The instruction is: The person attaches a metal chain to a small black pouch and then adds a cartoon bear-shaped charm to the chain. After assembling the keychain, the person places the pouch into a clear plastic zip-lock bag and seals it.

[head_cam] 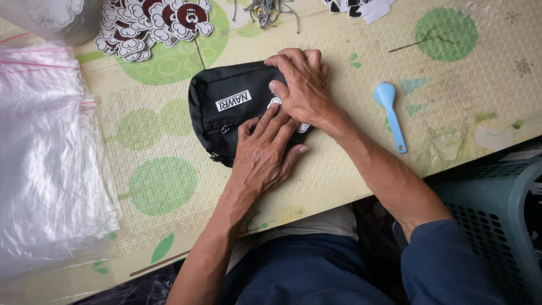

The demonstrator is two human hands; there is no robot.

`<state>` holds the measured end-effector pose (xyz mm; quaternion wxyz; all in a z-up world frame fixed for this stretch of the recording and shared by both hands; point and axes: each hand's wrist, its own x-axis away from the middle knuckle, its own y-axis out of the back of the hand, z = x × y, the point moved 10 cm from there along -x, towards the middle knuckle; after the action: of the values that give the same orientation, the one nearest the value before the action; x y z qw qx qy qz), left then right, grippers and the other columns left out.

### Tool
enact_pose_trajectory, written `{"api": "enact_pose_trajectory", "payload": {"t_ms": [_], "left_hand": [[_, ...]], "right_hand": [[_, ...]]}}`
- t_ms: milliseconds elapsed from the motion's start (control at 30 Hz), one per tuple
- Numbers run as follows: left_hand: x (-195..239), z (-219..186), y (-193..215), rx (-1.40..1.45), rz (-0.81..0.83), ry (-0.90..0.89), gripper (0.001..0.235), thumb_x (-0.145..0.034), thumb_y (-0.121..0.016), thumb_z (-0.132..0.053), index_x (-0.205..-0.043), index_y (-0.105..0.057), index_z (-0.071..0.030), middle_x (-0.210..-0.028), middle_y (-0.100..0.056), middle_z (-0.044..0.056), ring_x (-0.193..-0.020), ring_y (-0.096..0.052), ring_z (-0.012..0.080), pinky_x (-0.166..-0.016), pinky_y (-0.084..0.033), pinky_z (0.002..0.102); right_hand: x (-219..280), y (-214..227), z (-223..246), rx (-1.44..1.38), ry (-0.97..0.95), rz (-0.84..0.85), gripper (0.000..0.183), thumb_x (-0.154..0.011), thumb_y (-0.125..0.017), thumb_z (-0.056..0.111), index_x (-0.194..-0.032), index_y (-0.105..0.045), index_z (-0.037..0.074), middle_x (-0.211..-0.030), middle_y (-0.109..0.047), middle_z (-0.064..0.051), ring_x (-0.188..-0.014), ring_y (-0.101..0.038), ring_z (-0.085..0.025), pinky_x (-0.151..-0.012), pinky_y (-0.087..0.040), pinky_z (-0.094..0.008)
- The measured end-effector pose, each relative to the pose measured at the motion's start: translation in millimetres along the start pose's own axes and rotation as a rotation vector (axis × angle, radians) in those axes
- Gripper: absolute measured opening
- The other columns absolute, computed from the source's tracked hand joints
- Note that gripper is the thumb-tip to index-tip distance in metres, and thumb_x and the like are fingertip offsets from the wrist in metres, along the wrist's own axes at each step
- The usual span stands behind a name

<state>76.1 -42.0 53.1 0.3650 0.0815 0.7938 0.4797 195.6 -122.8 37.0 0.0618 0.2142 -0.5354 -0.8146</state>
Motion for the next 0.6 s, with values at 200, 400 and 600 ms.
{"api": "enact_pose_trajectory", "payload": {"t_ms": [200,400,600], "left_hand": [[-1.4,-7.0,12.0,0.080,-0.027,-0.039,0.054,-0.104,-0.065,-0.040,-0.143,-0.055,-0.006,-0.154,-0.054,0.013,-0.146,-0.050,0.0294,-0.110,-0.041,0.049],[-1.6,-8.4,11.0,0.082,-0.044,-0.054,0.054,-0.103,-0.069,-0.037,-0.146,-0.054,-0.008,-0.153,-0.056,0.011,-0.145,-0.051,0.0308,-0.117,-0.036,0.049],[-1.9,-8.6,13.6,0.061,-0.051,-0.070,0.065,-0.103,-0.067,-0.047,-0.151,-0.048,-0.007,-0.157,-0.051,0.013,-0.148,-0.048,0.0309,-0.122,-0.033,0.052]], "right_hand": [[-14.7,22.6,-31.4,-0.330,0.172,-0.103,0.031,-0.111,-0.054,0.025,-0.102,-0.071,0.001,-0.095,-0.067,-0.013,-0.084,-0.065,-0.026,-0.070,-0.053,-0.038],[-50.2,47.2,-130.8,-0.158,0.065,-0.283,0.021,-0.100,-0.052,-0.003,-0.083,-0.061,0.006,-0.082,-0.069,-0.010,-0.081,-0.067,-0.025,-0.068,-0.058,-0.038],[-84.3,75.0,-207.5,0.083,-0.037,-0.401,0.015,-0.089,-0.066,-0.011,-0.087,-0.072,0.003,-0.084,-0.072,-0.011,-0.079,-0.068,-0.030,-0.055,-0.049,-0.046]]}}
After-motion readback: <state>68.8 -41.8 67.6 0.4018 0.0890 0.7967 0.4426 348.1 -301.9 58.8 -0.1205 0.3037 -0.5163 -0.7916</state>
